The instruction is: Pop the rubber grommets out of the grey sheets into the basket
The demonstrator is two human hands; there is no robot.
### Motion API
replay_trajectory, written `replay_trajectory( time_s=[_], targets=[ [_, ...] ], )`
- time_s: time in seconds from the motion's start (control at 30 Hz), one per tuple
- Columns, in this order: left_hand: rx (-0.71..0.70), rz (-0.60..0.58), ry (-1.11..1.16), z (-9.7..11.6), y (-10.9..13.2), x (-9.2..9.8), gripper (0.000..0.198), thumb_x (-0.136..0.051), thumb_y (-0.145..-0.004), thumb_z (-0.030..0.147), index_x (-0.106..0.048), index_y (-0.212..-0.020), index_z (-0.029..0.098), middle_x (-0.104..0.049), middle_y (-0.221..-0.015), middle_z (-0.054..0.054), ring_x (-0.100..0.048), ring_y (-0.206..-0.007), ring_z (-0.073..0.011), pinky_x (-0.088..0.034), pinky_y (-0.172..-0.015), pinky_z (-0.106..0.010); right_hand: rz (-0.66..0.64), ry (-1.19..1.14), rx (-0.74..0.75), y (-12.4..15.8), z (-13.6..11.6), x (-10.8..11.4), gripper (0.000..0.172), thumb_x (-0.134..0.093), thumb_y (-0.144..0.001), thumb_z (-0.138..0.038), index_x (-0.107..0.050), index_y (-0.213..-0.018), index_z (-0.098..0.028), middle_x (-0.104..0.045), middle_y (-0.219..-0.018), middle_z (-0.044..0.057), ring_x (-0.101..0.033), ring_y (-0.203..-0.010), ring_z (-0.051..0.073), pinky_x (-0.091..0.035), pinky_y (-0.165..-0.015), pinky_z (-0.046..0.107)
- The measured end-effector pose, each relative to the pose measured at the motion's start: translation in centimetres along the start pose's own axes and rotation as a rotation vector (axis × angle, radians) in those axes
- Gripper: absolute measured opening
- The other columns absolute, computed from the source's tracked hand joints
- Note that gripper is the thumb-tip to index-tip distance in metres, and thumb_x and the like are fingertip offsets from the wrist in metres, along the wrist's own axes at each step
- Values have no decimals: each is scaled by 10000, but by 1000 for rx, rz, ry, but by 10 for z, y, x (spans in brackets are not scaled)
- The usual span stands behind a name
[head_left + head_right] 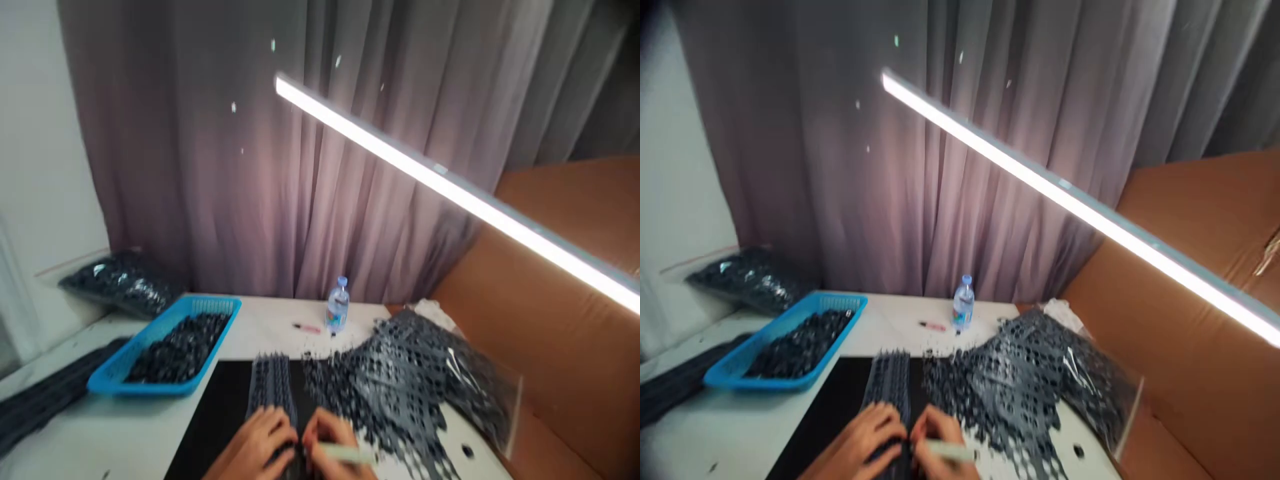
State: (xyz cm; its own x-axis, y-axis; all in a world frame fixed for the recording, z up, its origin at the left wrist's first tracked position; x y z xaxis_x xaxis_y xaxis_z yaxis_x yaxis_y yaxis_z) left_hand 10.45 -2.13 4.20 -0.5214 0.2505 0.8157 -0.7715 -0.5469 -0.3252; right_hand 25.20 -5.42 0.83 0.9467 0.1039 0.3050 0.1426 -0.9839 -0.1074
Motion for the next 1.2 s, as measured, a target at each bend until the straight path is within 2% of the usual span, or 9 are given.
replay_trajectory(
  time_s=[0.07,0.17,0.33,0.53,0.8,1.03,1.2],
  targets=[
    [25,13,-19,3,10,-4,193,-602,-1020,232,-728,-1154,290,-694,-1148,-44,-662,-1077,-246,-529,-995,-392,9,-107,-26,6,8,-3,136,-632,-956,-337,-653,-918,-207,-658,-714,-15,-614,-634,152,-472,-567,250],
    [-9,3,6,7,9,-2,177,-582,-1041,234,-715,-1156,257,-681,-1100,-40,-642,-1046,-222,-514,-966,-364,-10,-145,-43,7,1,-3,153,-627,-933,-342,-632,-914,-190,-651,-717,-16,-582,-619,125,-423,-558,220],
    [-24,-15,34,6,3,4,194,-569,-1053,267,-706,-1181,217,-675,-1103,-54,-633,-1076,-214,-515,-986,-378,-72,-159,-91,3,-11,-1,116,-613,-901,-297,-615,-907,-181,-658,-715,-16,-562,-572,107,-414,-522,201],
    [-62,-16,43,4,5,5,234,-594,-1013,230,-710,-1216,223,-709,-1122,-54,-650,-1097,-212,-520,-1009,-390,-69,-152,-118,3,-2,-1,73,-627,-865,-240,-620,-912,-184,-680,-726,-16,-594,-589,109,-458,-550,203],
    [-48,-38,-2,8,5,8,244,-589,-1019,232,-717,-1227,219,-726,-1134,-57,-659,-1098,-223,-506,-1030,-419,-79,-93,-57,7,-7,1,78,-609,-909,-256,-618,-938,-184,-692,-769,-1,-615,-647,125,-464,-586,219],
    [-69,-67,-13,7,6,4,243,-534,-1078,253,-706,-1242,205,-720,-1152,-59,-645,-1114,-219,-490,-1030,-420,-74,-46,-57,9,-7,1,51,-586,-910,-214,-617,-940,-188,-691,-764,-6,-629,-674,132,-440,-598,223],
    [-85,-74,-66,8,7,2,221,-574,-1075,295,-701,-1233,208,-712,-1160,-43,-647,-1109,-216,-478,-1023,-409,-69,4,-48,9,-10,1,56,-583,-914,-212,-632,-927,-187,-696,-762,-4,-636,-675,141,-455,-611,235]
  ],
)
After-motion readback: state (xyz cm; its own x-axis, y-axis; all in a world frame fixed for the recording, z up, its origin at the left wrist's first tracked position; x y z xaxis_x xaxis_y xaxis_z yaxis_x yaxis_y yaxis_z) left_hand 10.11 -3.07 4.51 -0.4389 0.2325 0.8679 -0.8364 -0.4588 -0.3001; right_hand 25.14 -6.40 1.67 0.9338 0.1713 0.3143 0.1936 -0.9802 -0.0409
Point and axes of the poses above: each hand's wrist, its own y-axis away from the middle knuckle, its own x-axis out of the back of the hand, z = x × y, the point moved 8 cm from there along -y, towards the middle knuckle
